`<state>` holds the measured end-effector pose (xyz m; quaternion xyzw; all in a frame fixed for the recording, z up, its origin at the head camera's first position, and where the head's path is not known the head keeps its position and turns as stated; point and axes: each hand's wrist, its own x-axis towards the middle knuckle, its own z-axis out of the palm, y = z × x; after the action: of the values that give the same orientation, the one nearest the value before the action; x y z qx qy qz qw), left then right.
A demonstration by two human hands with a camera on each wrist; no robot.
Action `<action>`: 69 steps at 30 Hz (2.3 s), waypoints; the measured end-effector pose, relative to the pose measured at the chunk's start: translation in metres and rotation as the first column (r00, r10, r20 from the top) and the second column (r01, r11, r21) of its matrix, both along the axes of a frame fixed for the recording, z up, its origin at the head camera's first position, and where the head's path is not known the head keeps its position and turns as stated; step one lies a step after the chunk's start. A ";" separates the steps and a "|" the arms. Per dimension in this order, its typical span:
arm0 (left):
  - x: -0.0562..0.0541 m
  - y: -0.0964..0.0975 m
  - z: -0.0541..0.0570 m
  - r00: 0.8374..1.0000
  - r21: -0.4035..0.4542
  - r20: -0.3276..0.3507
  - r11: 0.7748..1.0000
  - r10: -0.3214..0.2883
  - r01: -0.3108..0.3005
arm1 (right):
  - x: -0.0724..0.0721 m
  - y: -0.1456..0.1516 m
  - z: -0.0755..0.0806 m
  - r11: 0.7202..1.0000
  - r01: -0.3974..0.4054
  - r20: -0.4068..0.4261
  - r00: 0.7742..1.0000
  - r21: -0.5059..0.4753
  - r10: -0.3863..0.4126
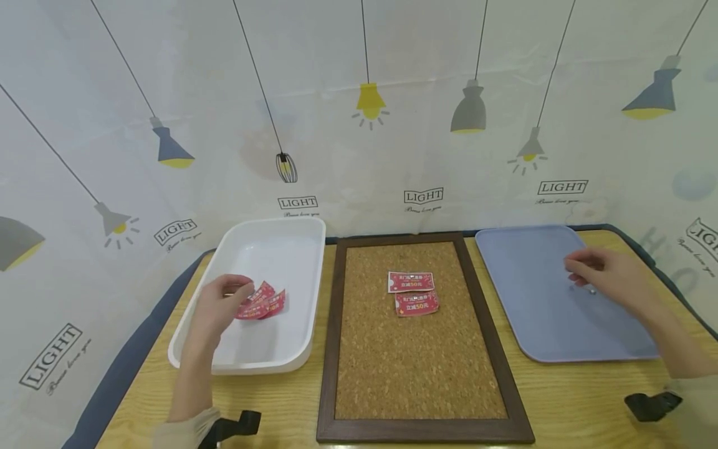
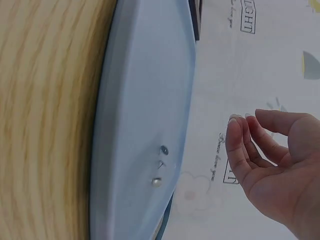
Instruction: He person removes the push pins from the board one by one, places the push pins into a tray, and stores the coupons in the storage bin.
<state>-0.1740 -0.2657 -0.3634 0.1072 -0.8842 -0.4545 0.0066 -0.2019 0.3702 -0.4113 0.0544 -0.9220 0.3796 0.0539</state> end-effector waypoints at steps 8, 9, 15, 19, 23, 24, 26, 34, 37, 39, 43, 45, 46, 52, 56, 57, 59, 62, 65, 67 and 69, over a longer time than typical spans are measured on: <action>-0.004 0.029 0.002 0.994 0.054 -0.048 0.994 -0.095 0.097 | -0.004 -0.023 0.006 0.999 -0.047 -0.036 0.998 -0.003 0.047; -0.004 0.033 0.001 0.993 0.066 -0.055 0.992 -0.106 0.110 | -0.005 -0.026 0.006 0.999 -0.051 -0.040 0.998 0.001 0.051; -0.008 0.059 -0.001 0.982 0.110 -0.097 0.979 -0.161 0.171 | -0.009 -0.048 0.009 0.995 -0.096 -0.051 0.994 0.014 0.097; -0.010 0.074 -0.006 0.969 0.112 -0.138 0.969 -0.203 0.219 | -0.010 -0.066 0.012 0.992 -0.123 -0.040 0.992 0.007 0.123; -0.011 0.090 -0.009 0.959 0.116 -0.158 0.960 -0.236 0.256 | -0.010 -0.084 0.016 0.990 -0.144 -0.025 0.989 0.000 0.144; -0.011 0.094 -0.010 0.956 0.119 -0.161 0.957 -0.244 0.265 | -0.010 -0.088 0.017 0.988 -0.151 -0.023 0.988 -0.003 0.151; -0.011 0.102 -0.012 0.952 0.121 -0.163 0.953 -0.258 0.278 | -0.011 -0.096 0.018 0.986 -0.164 -0.020 0.986 -0.004 0.164; -0.013 0.131 -0.022 0.937 0.155 -0.159 0.930 -0.310 0.334 | -0.015 -0.124 0.018 0.974 -0.224 0.006 0.974 -0.020 0.224; -0.016 0.141 -0.027 0.931 0.135 -0.146 0.926 -0.334 0.353 | -0.016 -0.134 0.016 0.966 -0.254 0.018 0.967 -0.049 0.255; -0.018 0.147 -0.031 0.929 0.122 -0.139 0.925 -0.344 0.360 | -0.017 -0.142 0.015 0.960 -0.271 0.023 0.962 -0.062 0.273; -0.023 0.158 -0.040 0.926 0.105 -0.127 0.924 -0.355 0.368 | -0.018 -0.156 0.014 0.950 -0.304 0.021 0.952 -0.070 0.307; -0.025 0.164 -0.044 0.925 0.095 -0.112 0.923 -0.363 0.374 | -0.018 -0.163 0.013 0.948 -0.314 0.020 0.949 -0.060 0.316; -0.026 0.167 -0.046 0.924 0.088 -0.105 0.922 -0.367 0.377 | -0.019 -0.167 0.013 0.947 -0.318 0.019 0.947 -0.050 0.319; -0.032 0.180 -0.056 0.922 0.093 -0.059 0.917 -0.383 0.387 | -0.022 -0.187 0.012 0.932 -0.361 0.036 0.932 -0.023 0.361; -0.035 0.187 -0.062 0.921 0.103 -0.036 0.916 -0.387 0.389 | -0.025 -0.200 0.008 0.919 -0.392 0.062 0.917 -0.041 0.394; -0.036 0.189 -0.064 0.923 0.110 -0.029 0.916 -0.385 0.385 | -0.026 -0.202 0.007 0.917 -0.396 0.069 0.915 -0.044 0.398; -0.038 0.193 -0.066 0.923 0.119 -0.018 0.916 -0.384 0.384 | -0.028 -0.208 0.004 0.917 -0.396 0.079 0.914 -0.039 0.398; -0.041 0.199 -0.070 0.924 0.131 0.003 0.916 -0.383 0.379 | -0.032 -0.214 0.000 0.917 -0.398 0.095 0.912 -0.030 0.399; -0.044 0.204 -0.073 0.925 0.134 0.029 0.919 -0.378 0.371 | -0.038 -0.219 -0.006 0.914 -0.404 0.117 0.907 -0.023 0.404; -0.046 0.207 -0.074 0.928 0.124 0.048 0.924 -0.369 0.361 | -0.042 -0.221 -0.009 0.915 -0.404 0.131 0.906 -0.013 0.402; -0.048 0.209 -0.075 0.931 0.112 0.063 0.929 -0.360 0.352 | -0.045 -0.223 -0.013 0.916 -0.400 0.139 0.908 0.014 0.394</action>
<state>-0.2224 -0.0568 -0.4389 -0.0360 -0.8648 -0.4867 -0.1178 -0.2466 0.1470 -0.4238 0.2163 -0.9008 0.3661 -0.0874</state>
